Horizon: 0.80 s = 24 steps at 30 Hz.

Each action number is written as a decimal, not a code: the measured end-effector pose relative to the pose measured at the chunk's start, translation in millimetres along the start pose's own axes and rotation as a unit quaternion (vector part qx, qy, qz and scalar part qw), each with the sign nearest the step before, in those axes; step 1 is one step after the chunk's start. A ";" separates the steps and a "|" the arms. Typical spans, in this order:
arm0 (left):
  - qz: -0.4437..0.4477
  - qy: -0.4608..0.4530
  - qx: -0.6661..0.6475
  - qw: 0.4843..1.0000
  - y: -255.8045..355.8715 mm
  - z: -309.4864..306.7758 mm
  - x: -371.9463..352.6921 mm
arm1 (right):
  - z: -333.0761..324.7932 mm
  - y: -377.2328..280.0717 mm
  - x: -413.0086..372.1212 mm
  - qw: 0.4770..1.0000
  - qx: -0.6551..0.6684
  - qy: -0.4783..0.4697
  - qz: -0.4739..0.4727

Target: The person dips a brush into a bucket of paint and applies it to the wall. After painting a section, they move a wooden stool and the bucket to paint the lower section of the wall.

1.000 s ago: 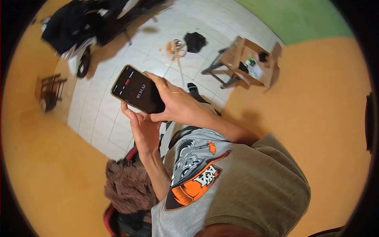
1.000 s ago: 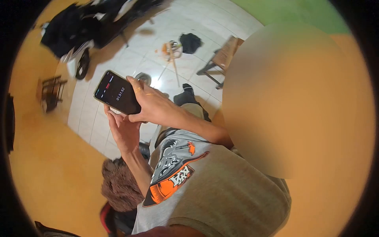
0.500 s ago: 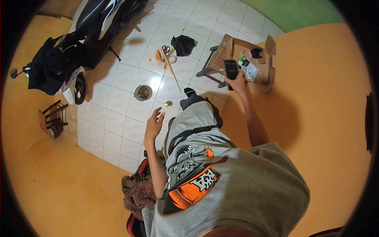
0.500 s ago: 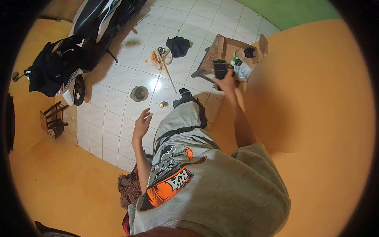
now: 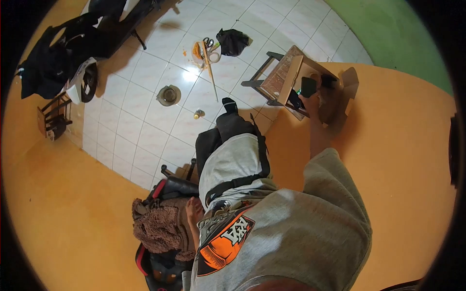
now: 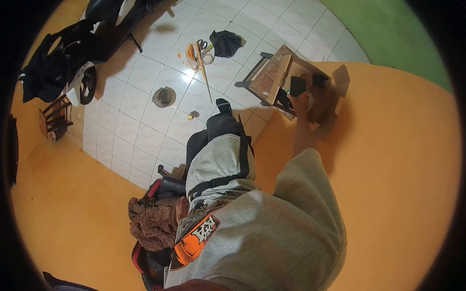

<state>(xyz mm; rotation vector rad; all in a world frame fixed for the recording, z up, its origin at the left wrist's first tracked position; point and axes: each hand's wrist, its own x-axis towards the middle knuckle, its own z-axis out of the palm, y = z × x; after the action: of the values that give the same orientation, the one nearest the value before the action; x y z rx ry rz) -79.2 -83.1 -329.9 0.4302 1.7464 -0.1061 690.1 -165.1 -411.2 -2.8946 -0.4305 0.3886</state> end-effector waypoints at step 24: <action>0.010 0.073 -0.063 0.995 50.8 46.3 -106.5 | 53.1 7.7 38.6 0.985 -0.088 -0.136 0.059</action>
<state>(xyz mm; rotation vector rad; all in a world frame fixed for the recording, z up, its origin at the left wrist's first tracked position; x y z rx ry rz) -2.0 -74.3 -229.7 0.3711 1.8801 0.0509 712.7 -152.6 -472.0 -3.0575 -0.3488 0.8092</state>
